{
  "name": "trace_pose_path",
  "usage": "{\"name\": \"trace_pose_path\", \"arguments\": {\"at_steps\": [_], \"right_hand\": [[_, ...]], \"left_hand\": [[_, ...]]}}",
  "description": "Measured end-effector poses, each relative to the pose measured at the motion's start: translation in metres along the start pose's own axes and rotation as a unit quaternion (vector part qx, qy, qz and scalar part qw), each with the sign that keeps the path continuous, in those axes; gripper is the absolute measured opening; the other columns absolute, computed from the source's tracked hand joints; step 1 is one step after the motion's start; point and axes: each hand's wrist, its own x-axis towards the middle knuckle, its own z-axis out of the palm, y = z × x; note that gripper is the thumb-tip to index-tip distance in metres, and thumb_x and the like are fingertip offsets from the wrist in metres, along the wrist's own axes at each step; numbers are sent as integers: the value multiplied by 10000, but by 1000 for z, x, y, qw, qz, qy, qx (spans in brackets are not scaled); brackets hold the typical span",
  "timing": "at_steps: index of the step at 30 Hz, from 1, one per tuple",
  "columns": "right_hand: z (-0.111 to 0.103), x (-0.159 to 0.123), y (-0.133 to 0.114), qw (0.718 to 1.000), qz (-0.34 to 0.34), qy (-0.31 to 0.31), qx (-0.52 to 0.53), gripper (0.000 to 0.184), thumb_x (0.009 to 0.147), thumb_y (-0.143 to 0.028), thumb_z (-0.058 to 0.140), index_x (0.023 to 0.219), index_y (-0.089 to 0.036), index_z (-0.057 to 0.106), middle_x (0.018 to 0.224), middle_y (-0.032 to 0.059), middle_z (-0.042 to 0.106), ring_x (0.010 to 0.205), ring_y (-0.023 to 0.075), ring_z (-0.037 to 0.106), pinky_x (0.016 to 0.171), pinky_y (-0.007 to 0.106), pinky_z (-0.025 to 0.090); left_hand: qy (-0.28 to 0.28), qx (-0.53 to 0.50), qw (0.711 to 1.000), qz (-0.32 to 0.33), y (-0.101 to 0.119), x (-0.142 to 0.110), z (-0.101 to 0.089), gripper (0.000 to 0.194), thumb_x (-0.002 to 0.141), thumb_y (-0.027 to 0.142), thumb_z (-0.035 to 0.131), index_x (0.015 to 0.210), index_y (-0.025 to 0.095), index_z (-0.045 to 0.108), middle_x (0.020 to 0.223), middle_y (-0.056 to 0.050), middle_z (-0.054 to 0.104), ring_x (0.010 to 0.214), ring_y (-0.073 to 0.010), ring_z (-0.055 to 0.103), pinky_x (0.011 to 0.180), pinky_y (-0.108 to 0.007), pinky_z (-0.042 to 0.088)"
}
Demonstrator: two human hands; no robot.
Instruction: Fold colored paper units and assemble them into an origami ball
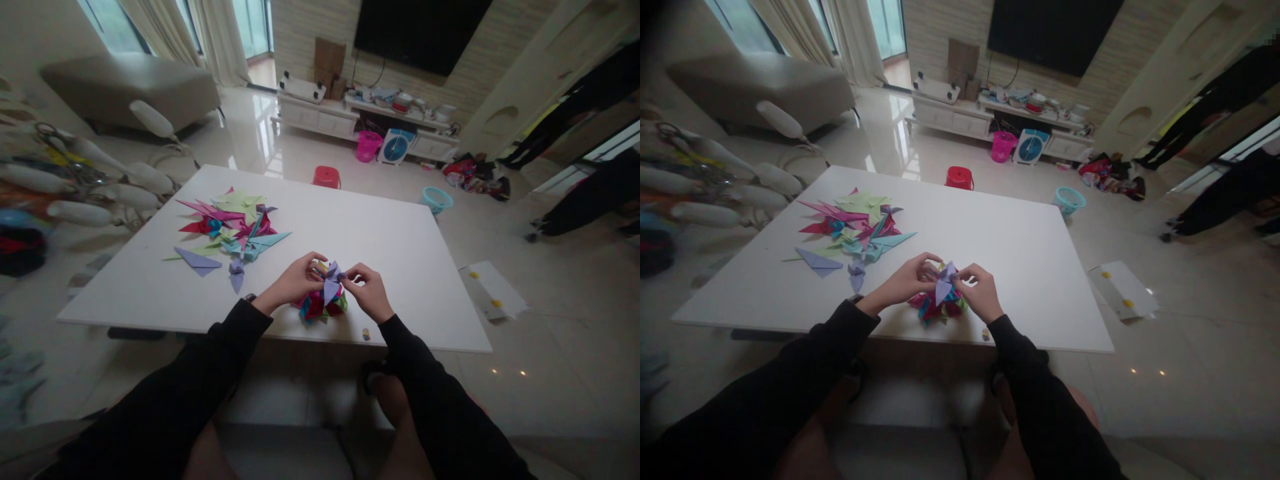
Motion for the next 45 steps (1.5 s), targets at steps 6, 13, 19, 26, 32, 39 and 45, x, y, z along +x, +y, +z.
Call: {"name": "trace_pose_path", "arguments": {"at_steps": [6, 13, 19, 26, 32, 39, 45], "right_hand": [[-58, 6, 59, 986, 45, 73, -142, 314, 822, -487, 672, 707, -196, 700, 749, 42, 690, 679, 178, 583, 678, 329, 464], [-157, -17, 151, 909, 221, 123, -331, 300, 774, -469, 652, 770, -187, 756, 878, 133, 768, 803, 254, 656, 733, 359, 459], [-189, -42, 177, 887, 277, 141, -341, 303, 745, -470, 670, 800, -191, 775, 882, 148, 782, 799, 271, 673, 695, 360, 454], [-191, -46, 179, 884, 312, 127, -324, 297, 701, -424, 702, 862, -183, 767, 881, 120, 767, 803, 246, 669, 712, 342, 459], [-189, -31, 161, 896, 273, 132, -325, 352, 648, -387, 703, 922, -173, 752, 893, 103, 737, 800, 243, 643, 742, 360, 475], [-144, -4, 102, 934, 117, 145, -305, 339, 719, -429, 646, 919, -173, 743, 970, 112, 683, 778, 228, 606, 766, 390, 488], [-91, 9, 56, 955, 33, 97, -280, 209, 781, -370, 620, 851, -200, 719, 911, 78, 652, 813, 234, 604, 813, 398, 482]], "left_hand": [[16, 96, 995, -8, -6, 1, -3, 577, 669, 191, 778, 1206, 168, 568, 1104, -95, 687, 837, -179, 696, 747, -325, 568], [18, 112, 994, 3, -11, 3, -9, 524, 692, 226, 760, 1182, 171, 582, 1119, -102, 679, 838, -180, 681, 712, -312, 572], [20, 113, 993, -2, -17, 2, -14, 536, 687, 250, 773, 1183, 178, 584, 1119, -99, 672, 800, -166, 671, 701, -309, 569], [13, 150, 989, -4, -11, 0, -15, 489, 705, 249, 747, 1163, 173, 592, 1085, -88, 684, 806, -170, 671, 727, -315, 565], [15, 162, 987, -11, -8, -3, -17, 467, 696, 226, 751, 1137, 175, 607, 1054, -76, 699, 786, -167, 674, 714, -300, 559], [47, 213, 976, -23, -19, -8, -28, 359, 750, 225, 701, 1095, 174, 617, 1020, -72, 714, 772, -175, 681, 704, -295, 547], [146, 395, 905, -55, -30, -14, -92, 227, 766, 135, 592, 985, 165, 642, 931, -76, 710, 760, -197, 657, 749, -314, 506]]}}
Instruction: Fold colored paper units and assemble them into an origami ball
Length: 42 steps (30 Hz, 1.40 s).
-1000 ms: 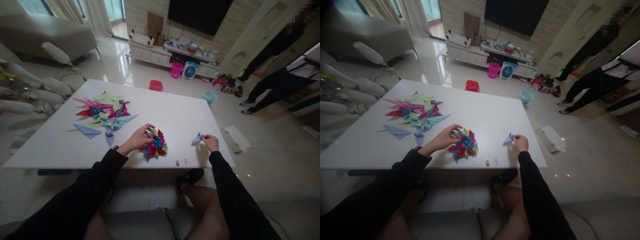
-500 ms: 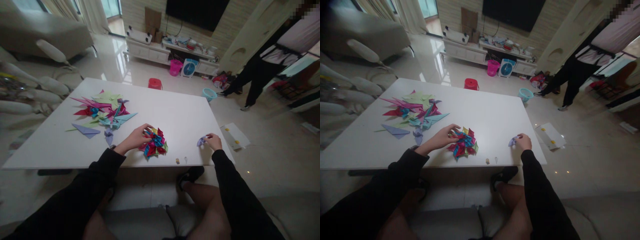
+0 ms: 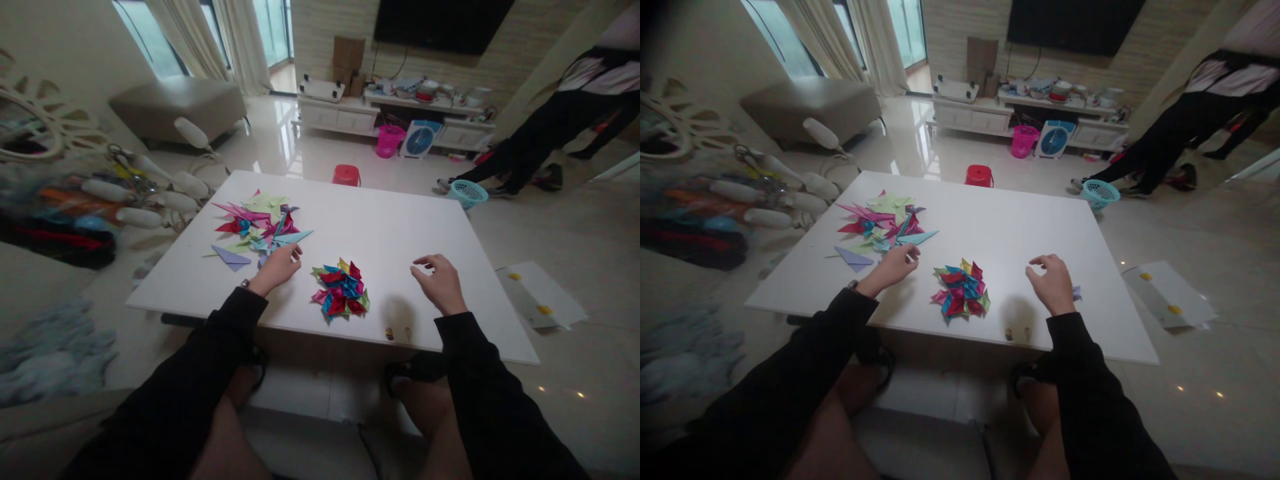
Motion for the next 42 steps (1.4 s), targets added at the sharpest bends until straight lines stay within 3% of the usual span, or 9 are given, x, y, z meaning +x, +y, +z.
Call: {"name": "trace_pose_path", "arguments": {"at_steps": [4, 8, 15, 19, 23, 27, 30, 37, 42], "right_hand": [[12, 3, -23, 999, -31, -11, 14, 165, 804, -335, 617, 842, -208, 715, 894, 67, 635, 832, 234, 592, 811, 389, 471], [20, 5, -35, 999, -47, -20, 18, 133, 810, -304, 618, 811, -211, 712, 870, 62, 627, 845, 235, 583, 838, 397, 456], [24, 5, -39, 998, -54, -33, 15, 119, 812, -262, 616, 789, -199, 713, 857, 60, 630, 845, 232, 580, 837, 391, 446], [22, 3, -38, 998, -54, -35, 7, 109, 816, -249, 623, 782, -199, 714, 845, 58, 627, 850, 236, 583, 833, 394, 445], [23, 0, -45, 996, -65, -44, 46, 102, 832, -232, 624, 782, -202, 709, 850, 54, 638, 846, 227, 589, 802, 378, 458], [27, -8, -67, 984, -91, -80, 132, 101, 869, -249, 644, 817, -206, 719, 861, 48, 655, 849, 213, 605, 777, 357, 474], [32, -16, -85, 970, -123, -114, 176, 111, 897, -301, 679, 870, -211, 740, 883, 54, 663, 874, 214, 611, 772, 355, 475], [45, -28, -104, 950, -151, -178, 210, 98, 898, -314, 730, 916, -222, 761, 923, 55, 655, 897, 209, 611, 799, 360, 476], [47, -30, -105, 945, -142, -175, 236, 48, 870, -238, 743, 828, -214, 745, 896, 42, 651, 877, 198, 613, 792, 348, 477]], "left_hand": [[51, 109, 988, -96, -57, 4, -33, 278, 744, 155, 617, 1016, 146, 668, 958, -107, 720, 844, -238, 669, 803, -321, 501], [7, 167, 974, -151, -99, -2, -46, 351, 692, 170, 657, 1039, 127, 696, 968, -123, 737, 918, -263, 679, 826, -318, 509], [-37, 160, 975, -150, -108, -1, -32, 125, 700, 162, 639, 780, 158, 735, 834, -93, 746, 828, -240, 686, 755, -288, 495], [-23, 155, 979, -132, -87, 4, -40, 95, 722, 186, 638, 717, 164, 730, 773, -97, 735, 808, -262, 684, 742, -311, 488], [-21, 60, 997, -33, -38, 5, -43, 124, 767, 249, 656, 780, 164, 745, 764, -73, 731, 741, -219, 658, 715, -300, 484], [-74, -62, 993, 64, 17, -1, -24, 167, 809, 294, 653, 851, 155, 736, 773, -57, 706, 732, -184, 637, 686, -281, 479], [-101, -152, 978, 100, 44, -6, -4, 208, 813, 280, 672, 984, 165, 694, 794, -32, 676, 745, -167, 636, 694, -269, 490], [-190, -273, 935, 126, 73, -12, 13, 284, 807, 268, 736, 1015, 193, 557, 795, 3, 660, 751, -153, 652, 681, -246, 503], [-166, -248, 941, 162, 83, -14, 15, 218, 811, 263, 743, 923, 185, 573, 789, 8, 648, 731, -136, 618, 675, -234, 480]]}}
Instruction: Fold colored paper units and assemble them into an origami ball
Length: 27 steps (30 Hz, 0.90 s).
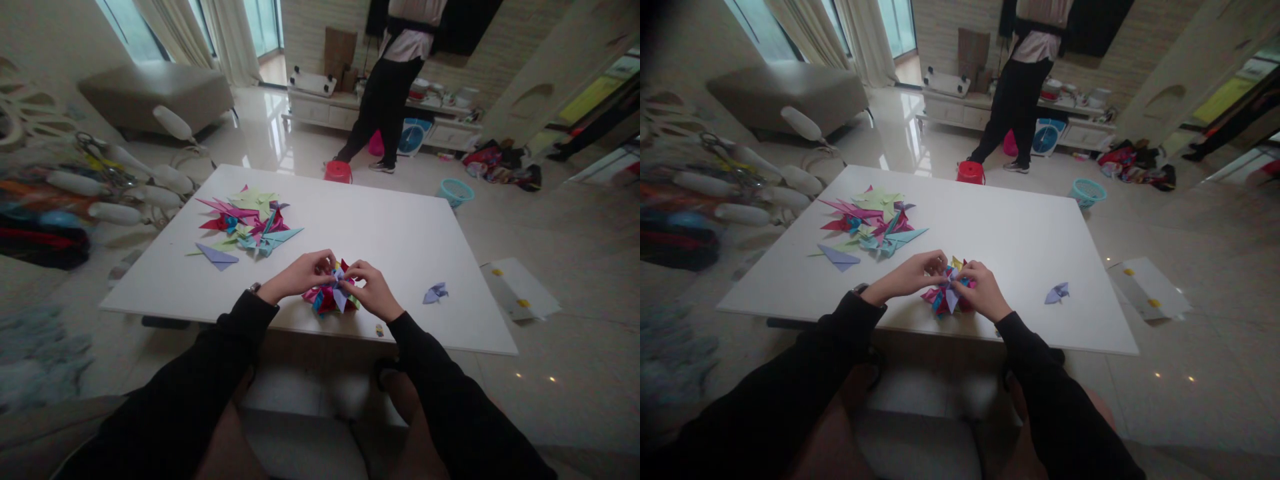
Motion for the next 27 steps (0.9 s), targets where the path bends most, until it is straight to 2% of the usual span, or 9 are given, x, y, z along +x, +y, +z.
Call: {"name": "trace_pose_path", "arguments": {"at_steps": [6, 10, 14, 21, 27], "right_hand": [[-1, 1, 3, 994, 60, 74, 47, 193, 873, -381, 729, 782, -211, 738, 855, 39, 644, 796, 179, 612, 692, 318, 493], [-2, 3, 2, 990, 85, 93, 66, 281, 848, -471, 740, 755, -206, 726, 837, 34, 639, 765, 171, 610, 670, 311, 501], [-1, 2, -1, 990, 79, 92, 65, 284, 853, -471, 731, 757, -204, 723, 840, 34, 643, 763, 167, 608, 661, 305, 492], [-1, 2, -3, 994, 48, 86, 50, 273, 881, -462, 716, 768, -213, 724, 849, 44, 642, 787, 180, 608, 665, 321, 492], [-1, 1, -3, 995, 35, 83, 40, 281, 887, -489, 720, 804, -221, 737, 846, 48, 647, 804, 188, 611, 665, 322, 497]], "left_hand": [[93, 1, 996, 8, 9, 0, 7, 271, 811, 243, 759, 1021, 188, 596, 893, -19, 749, 715, -128, 657, 688, -233, 511], [90, 32, 995, 30, 8, 1, 13, 181, 846, 224, 733, 1017, 173, 705, 926, -36, 779, 763, -138, 697, 726, -235, 526], [109, 63, 991, 46, 2, 3, 17, 121, 850, 223, 739, 952, 167, 772, 935, -47, 791, 839, -162, 714, 792, -254, 528], [110, 73, 991, 23, 0, 5, 17, 128, 864, 267, 729, 927, 176, 793, 878, -55, 761, 786, -165, 676, 744, -273, 508], [109, 76, 991, 23, 2, 4, 17, 93, 853, 224, 718, 878, 176, 793, 865, -62, 726, 791, -165, 660, 739, -276, 498]]}}
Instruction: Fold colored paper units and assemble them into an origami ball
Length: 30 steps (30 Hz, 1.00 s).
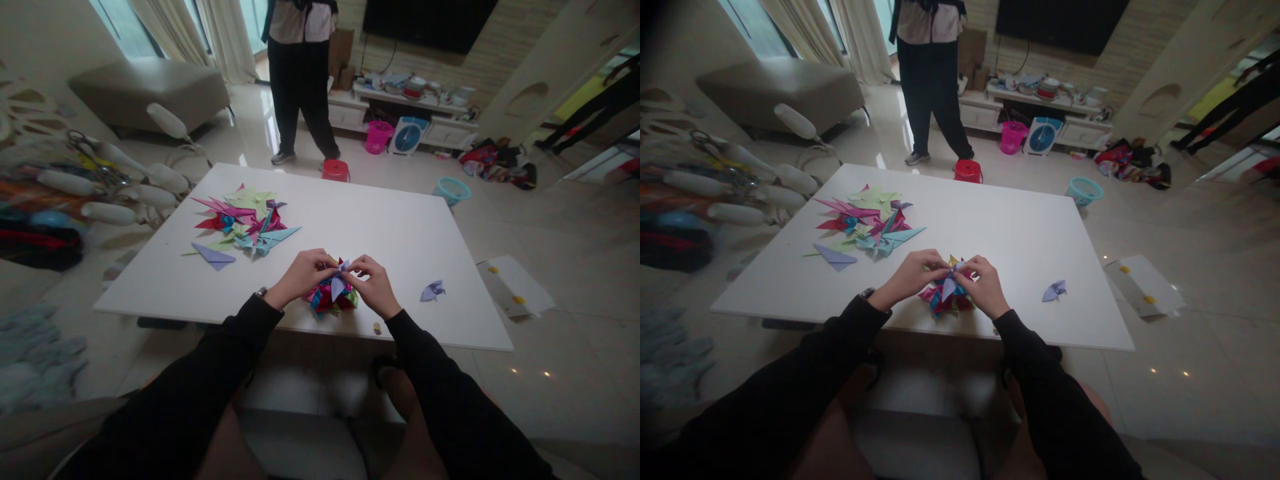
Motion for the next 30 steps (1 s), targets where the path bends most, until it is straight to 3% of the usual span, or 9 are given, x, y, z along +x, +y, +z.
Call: {"name": "trace_pose_path", "arguments": {"at_steps": [4, 8, 14, 19, 22, 25, 30], "right_hand": [[1, -1, 4, 1000, -9, 0, -6, 238, 881, -445, 731, 813, -216, 735, 849, 47, 645, 796, 183, 604, 658, 314, 494], [0, -1, 7, 1000, -6, -1, -4, 181, 873, -384, 731, 816, -212, 738, 846, 43, 643, 795, 180, 603, 657, 309, 496], [-3, -5, 7, 1000, 5, -3, -18, 134, 847, -332, 725, 785, -214, 709, 840, 30, 658, 745, 162, 587, 679, 312, 490], [-18, -9, 17, 999, 17, 7, -47, 166, 846, -327, 693, 724, -215, 681, 768, 21, 671, 699, 155, 576, 670, 305, 475], [-48, -11, 36, 994, 62, 36, -86, 197, 829, -380, 692, 736, -206, 700, 737, 26, 702, 660, 159, 579, 655, 308, 470], [-93, -16, 62, 978, 113, 80, -156, 245, 797, -424, 692, 730, -190, 720, 703, 31, 705, 648, 168, 589, 667, 314, 464], [-177, -49, 113, 917, 257, 119, -281, 204, 719, -377, 688, 746, -183, 745, 730, 60, 728, 704, 197, 641, 666, 304, 448]], "left_hand": [[6, -13, 1000, -8, -2, 0, 1, 131, 842, 244, 737, 943, 171, 777, 882, -52, 733, 773, -154, 644, 724, -268, 492], [2, -47, 998, -36, -1, 0, 2, 336, 819, 250, 752, 1141, 167, 704, 890, -32, 738, 718, -135, 639, 693, -254, 505], [-20, -54, 998, -32, 2, 0, 5, 327, 833, 262, 725, 1139, 169, 662, 859, -30, 721, 761, -149, 667, 724, -261, 520], [-60, -39, 997, -34, -7, 1, 8, 511, 779, 267, 764, 1251, 193, 583, 1046, -52, 723, 734, -133, 648, 704, -267, 526], [-64, -3, 997, -36, -9, 1, 8, 469, 791, 242, 722, 1240, 198, 591, 1050, -51, 716, 733, -132, 640, 706, -272, 520], [-71, 20, 996, -41, -8, 0, 6, 434, 807, 224, 680, 1233, 195, 600, 993, -43, 715, 728, -139, 637, 707, -278, 512], [-74, 47, 995, -49, -6, -1, 2, 398, 813, 200, 661, 1208, 182, 621, 843, -15, 688, 706, -147, 628, 702, -278, 489]]}}
